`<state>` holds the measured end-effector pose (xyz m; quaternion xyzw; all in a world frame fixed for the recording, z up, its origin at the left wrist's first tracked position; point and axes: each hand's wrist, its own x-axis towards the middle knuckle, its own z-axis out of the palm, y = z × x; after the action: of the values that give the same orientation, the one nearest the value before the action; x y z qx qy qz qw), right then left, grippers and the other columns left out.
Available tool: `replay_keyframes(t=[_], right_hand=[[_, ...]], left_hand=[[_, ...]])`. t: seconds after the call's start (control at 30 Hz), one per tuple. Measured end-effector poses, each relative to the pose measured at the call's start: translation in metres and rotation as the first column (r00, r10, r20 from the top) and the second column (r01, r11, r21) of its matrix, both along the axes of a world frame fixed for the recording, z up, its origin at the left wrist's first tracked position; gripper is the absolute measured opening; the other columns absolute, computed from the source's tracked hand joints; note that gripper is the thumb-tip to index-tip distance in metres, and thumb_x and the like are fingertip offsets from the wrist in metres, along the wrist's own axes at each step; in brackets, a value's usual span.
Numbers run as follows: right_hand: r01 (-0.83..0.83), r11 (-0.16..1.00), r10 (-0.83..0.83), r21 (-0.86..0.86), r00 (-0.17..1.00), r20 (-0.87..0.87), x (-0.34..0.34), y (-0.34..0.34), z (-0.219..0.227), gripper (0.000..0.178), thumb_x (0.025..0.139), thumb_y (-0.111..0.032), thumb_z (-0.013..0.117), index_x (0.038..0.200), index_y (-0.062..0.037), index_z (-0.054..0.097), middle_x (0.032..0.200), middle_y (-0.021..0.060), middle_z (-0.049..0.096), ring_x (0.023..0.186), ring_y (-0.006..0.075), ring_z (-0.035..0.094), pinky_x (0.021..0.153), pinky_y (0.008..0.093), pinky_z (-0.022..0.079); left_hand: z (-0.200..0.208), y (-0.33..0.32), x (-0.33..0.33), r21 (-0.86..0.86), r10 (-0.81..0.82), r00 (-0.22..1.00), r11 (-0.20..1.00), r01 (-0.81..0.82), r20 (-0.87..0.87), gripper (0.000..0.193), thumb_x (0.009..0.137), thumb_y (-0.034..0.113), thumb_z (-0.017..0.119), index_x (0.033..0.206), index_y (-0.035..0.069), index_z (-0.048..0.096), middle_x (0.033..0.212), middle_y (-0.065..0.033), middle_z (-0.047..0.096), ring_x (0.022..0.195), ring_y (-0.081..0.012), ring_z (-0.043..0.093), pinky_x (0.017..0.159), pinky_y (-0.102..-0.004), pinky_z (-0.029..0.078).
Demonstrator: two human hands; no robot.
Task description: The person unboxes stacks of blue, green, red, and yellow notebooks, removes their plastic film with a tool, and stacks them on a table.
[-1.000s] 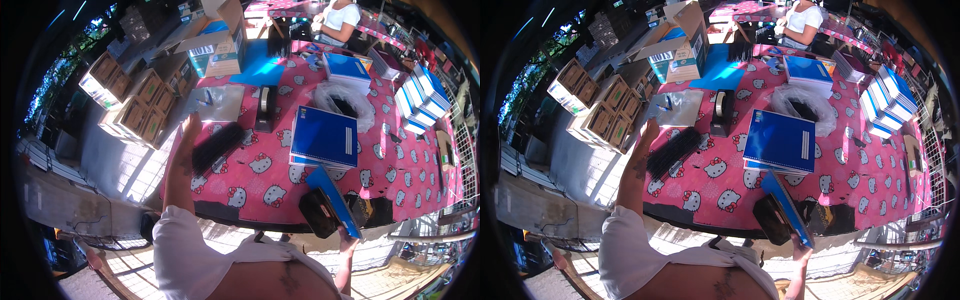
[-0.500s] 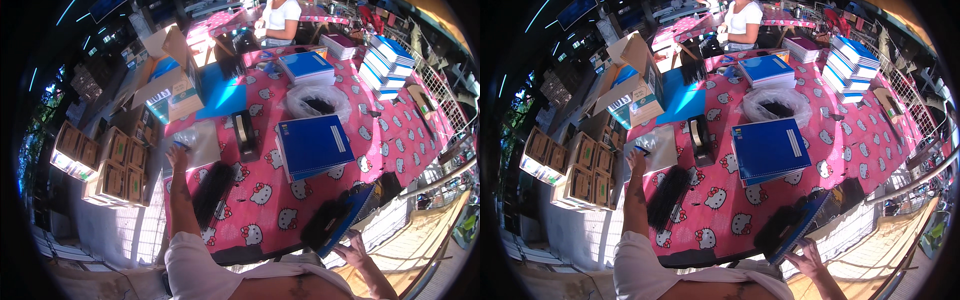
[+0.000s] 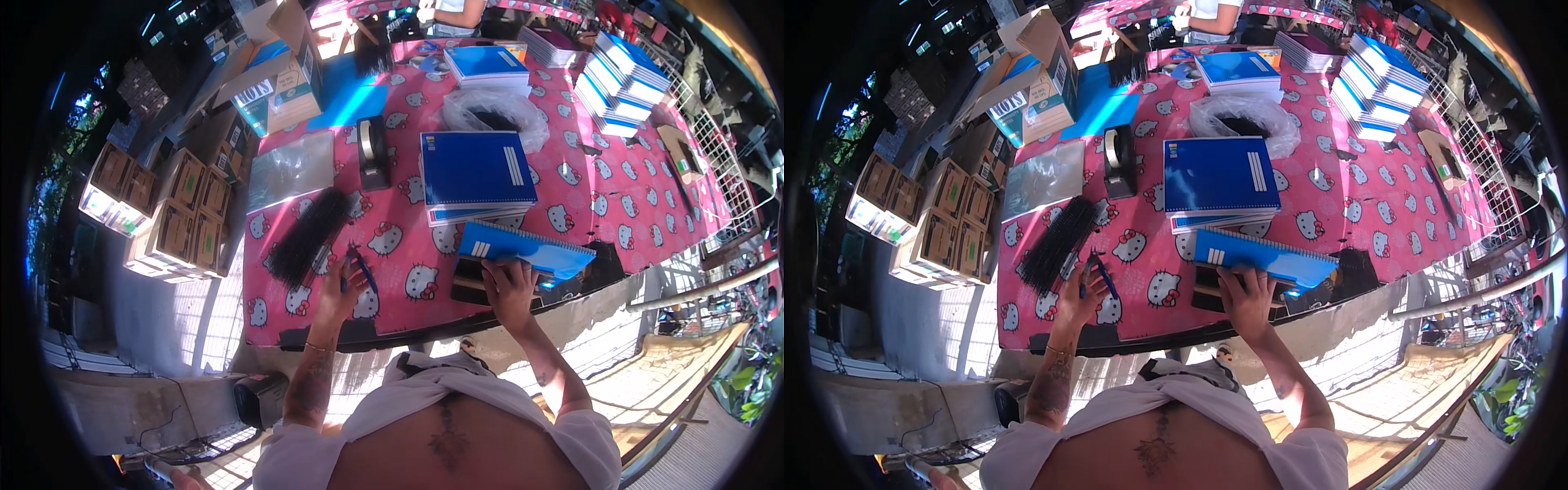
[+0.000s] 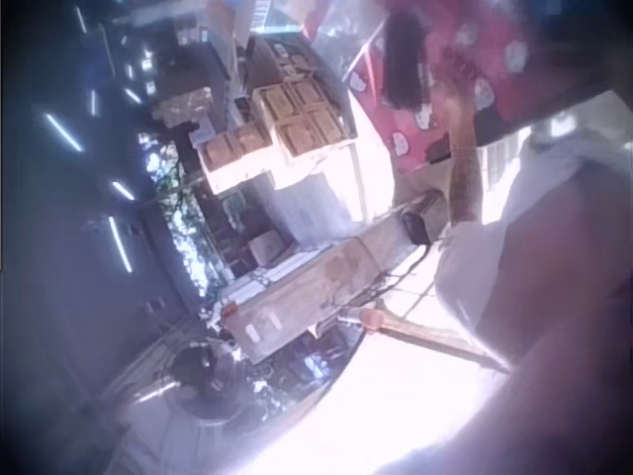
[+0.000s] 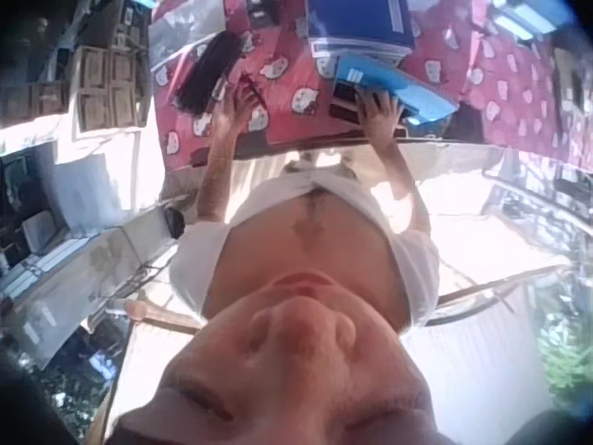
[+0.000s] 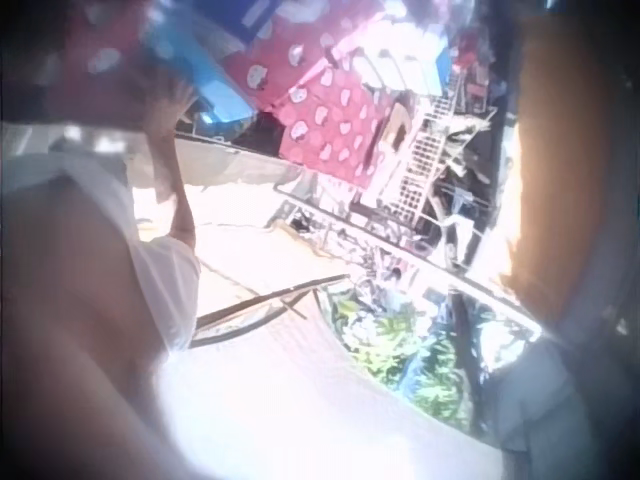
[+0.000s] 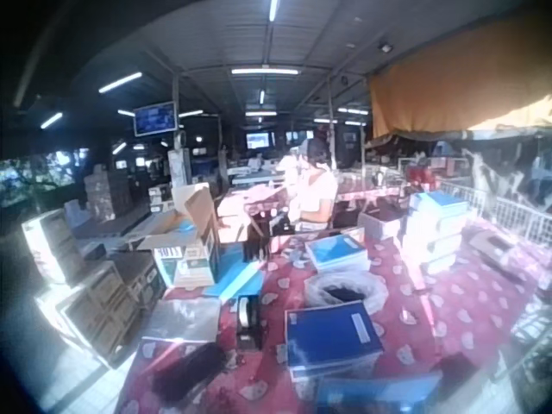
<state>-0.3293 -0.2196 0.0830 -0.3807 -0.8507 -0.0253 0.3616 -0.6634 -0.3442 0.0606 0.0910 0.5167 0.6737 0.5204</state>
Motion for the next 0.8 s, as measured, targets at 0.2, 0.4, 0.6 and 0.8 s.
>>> replay_keyframes(t=[0.2, 0.4, 0.6, 0.8], right_hand=[[-0.186, 0.981, 0.189, 0.058, 0.981, -0.038, -0.014, 0.030, 0.091, 0.033, 0.082, -0.017, 0.074, 0.115, -0.0159, 0.066, 0.104, 0.0043, 0.060, 0.098, 0.0267, 0.059, 0.084, 0.0425, 0.043], [-0.325, 0.945, 0.324, -0.039, 0.946, -0.027, -0.015, 0.046, 0.086, 0.019, 0.084, -0.020, 0.072, 0.101, -0.0122, 0.067, 0.092, 0.0056, 0.066, 0.079, 0.0295, 0.066, 0.068, 0.0388, 0.051], [-0.362, 0.925, 0.363, -0.112, 0.932, -0.011, -0.014, 0.049, 0.094, 0.009, 0.088, -0.020, 0.068, 0.092, -0.0126, 0.068, 0.082, 0.0044, 0.069, 0.072, 0.0288, 0.068, 0.067, 0.0402, 0.052], [-0.310, 0.925, 0.320, -0.218, 0.947, 0.008, -0.014, 0.052, 0.097, 0.009, 0.090, -0.022, 0.067, 0.092, -0.0130, 0.070, 0.083, 0.0062, 0.072, 0.071, 0.0336, 0.068, 0.067, 0.0446, 0.054]], left_hand=[[0.021, -0.018, 0.122, 0.168, -0.200, 0.928, 0.974, 0.152, 0.315, 0.038, 0.102, 0.034, 0.046, 0.124, 0.004, 0.056, 0.114, -0.0173, 0.065, 0.109, -0.0298, 0.063, 0.091, -0.0435, 0.050], [0.082, 0.012, 0.174, 0.127, -0.127, 0.991, 0.985, 0.120, 0.049, 0.038, 0.104, 0.034, 0.046, 0.126, 0.004, 0.053, 0.117, -0.0123, 0.063, 0.099, -0.0239, 0.065, 0.082, -0.0410, 0.053], [0.072, 0.043, 0.181, 0.094, -0.182, 0.976, 0.977, 0.194, -0.118, 0.039, 0.103, 0.036, 0.049, 0.125, 0.005, 0.055, 0.103, -0.0071, 0.066, 0.085, -0.0180, 0.066, 0.074, -0.0348, 0.053], [0.079, 0.046, 0.174, 0.315, -0.181, 0.956, 0.916, 0.250, -0.232, 0.028, 0.101, 0.026, 0.057, 0.121, 0.006, 0.057, 0.105, -0.0081, 0.066, 0.087, -0.0174, 0.067, 0.077, -0.0306, 0.051]])
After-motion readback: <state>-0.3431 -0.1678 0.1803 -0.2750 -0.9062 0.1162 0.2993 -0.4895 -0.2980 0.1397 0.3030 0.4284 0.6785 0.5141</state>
